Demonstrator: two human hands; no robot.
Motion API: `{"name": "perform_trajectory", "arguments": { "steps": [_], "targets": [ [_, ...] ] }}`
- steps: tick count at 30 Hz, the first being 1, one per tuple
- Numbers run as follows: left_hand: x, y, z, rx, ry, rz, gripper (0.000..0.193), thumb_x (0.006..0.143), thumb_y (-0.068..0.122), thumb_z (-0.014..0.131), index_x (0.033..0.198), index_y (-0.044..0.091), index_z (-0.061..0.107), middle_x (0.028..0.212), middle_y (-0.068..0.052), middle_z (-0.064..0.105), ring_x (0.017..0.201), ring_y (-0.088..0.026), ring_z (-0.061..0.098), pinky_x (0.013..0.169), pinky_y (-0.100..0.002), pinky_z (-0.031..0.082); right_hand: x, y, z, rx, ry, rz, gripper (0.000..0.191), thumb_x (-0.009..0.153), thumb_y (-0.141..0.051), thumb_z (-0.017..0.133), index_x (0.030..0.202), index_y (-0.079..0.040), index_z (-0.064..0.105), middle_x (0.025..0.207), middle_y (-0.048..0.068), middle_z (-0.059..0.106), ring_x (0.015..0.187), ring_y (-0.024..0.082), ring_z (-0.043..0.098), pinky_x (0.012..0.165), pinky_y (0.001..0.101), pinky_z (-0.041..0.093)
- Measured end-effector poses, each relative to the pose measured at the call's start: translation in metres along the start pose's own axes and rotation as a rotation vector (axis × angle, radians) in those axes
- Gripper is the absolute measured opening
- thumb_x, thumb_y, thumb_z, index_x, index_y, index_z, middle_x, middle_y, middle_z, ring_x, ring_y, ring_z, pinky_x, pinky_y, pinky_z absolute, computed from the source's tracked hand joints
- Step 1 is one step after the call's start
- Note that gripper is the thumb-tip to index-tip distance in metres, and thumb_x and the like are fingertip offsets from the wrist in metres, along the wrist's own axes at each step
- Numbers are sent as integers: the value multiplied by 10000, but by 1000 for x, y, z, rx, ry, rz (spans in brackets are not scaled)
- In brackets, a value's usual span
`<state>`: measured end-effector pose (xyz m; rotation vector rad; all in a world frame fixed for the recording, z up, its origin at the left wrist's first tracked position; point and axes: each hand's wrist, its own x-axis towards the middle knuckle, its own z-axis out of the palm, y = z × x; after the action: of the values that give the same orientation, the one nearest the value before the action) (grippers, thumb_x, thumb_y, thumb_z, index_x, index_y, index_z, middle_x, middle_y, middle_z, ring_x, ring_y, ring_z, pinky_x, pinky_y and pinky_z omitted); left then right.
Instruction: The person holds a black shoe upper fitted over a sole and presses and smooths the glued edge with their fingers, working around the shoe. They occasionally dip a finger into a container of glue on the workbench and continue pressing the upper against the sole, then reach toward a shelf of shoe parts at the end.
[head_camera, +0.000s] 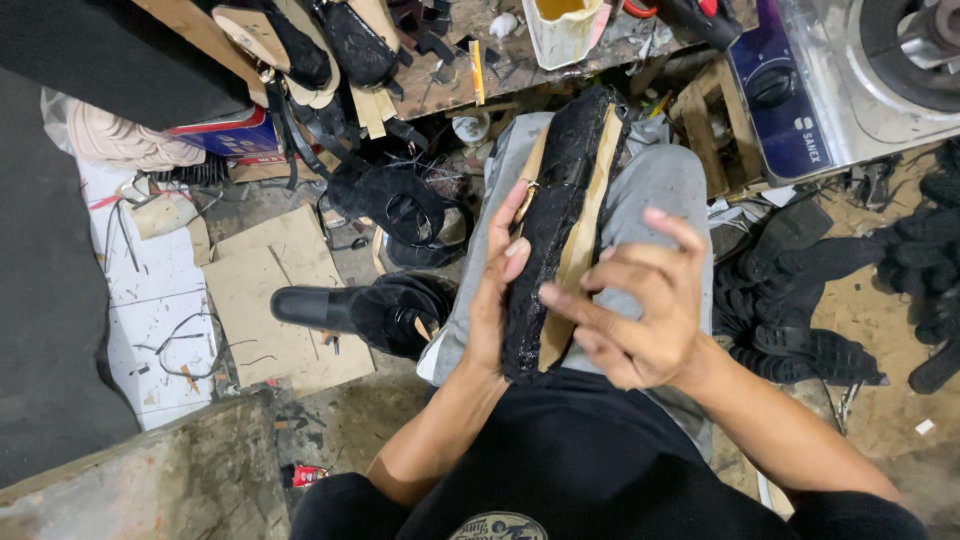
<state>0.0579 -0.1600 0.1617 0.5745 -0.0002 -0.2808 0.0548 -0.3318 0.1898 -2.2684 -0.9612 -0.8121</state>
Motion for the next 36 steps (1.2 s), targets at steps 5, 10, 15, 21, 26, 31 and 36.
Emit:
{"name": "perform_trajectory", "arguments": {
  "steps": [5,10,15,21,26,31,36],
  "targets": [
    [-2,2,4,28,-37,16,766,1002,308,544,1661,90,220,1521,-191,470,1333,-253,545,1159,-374,441,0,2,-1,-34,0,218,341,921,-260,621,1188,-161,809,1049,80,597,1061,303,536,1190,572,321],
    [-1,4,4,136,-8,20,785,986,304,566,1653,69,227,1537,-183,457,1353,-248,528,1169,-368,434,1,4,-2,20,13,75,327,874,-272,628,1120,-166,816,991,62,599,1008,285,559,1145,587,333],
    [-3,5,5,151,-7,19,788,981,298,560,1659,77,225,1541,-196,443,1353,-254,517,1165,-372,425,2,5,-2,-5,20,127,318,903,-260,629,1138,-149,811,996,75,604,1011,297,552,1149,579,328],
    [-5,6,5,108,-36,-5,823,952,339,570,1644,85,205,1556,-196,421,1375,-276,507,1168,-417,423,7,10,-3,-24,41,170,322,930,-234,601,1161,-148,808,1003,78,612,1035,299,554,1164,572,327],
    [-8,9,6,145,-52,-12,889,920,387,600,1653,79,203,1569,-197,420,1401,-281,493,1206,-408,393,8,11,-6,-11,54,64,335,897,-292,600,1118,-165,817,955,44,603,988,271,547,1132,570,321],
    [-11,12,7,131,-59,-64,936,891,430,613,1657,108,183,1561,-200,419,1337,-305,539,1097,-448,478,7,15,-9,-64,53,129,330,922,-258,606,1151,-148,818,998,86,609,1030,299,543,1168,566,334],
    [-14,12,8,61,-91,-108,943,911,426,621,1683,128,168,1519,-245,460,1172,-354,619,967,-469,558,7,19,-11,-104,122,113,340,901,-247,604,1141,-147,822,978,100,606,1029,311,539,1143,569,317]
  ]
}}
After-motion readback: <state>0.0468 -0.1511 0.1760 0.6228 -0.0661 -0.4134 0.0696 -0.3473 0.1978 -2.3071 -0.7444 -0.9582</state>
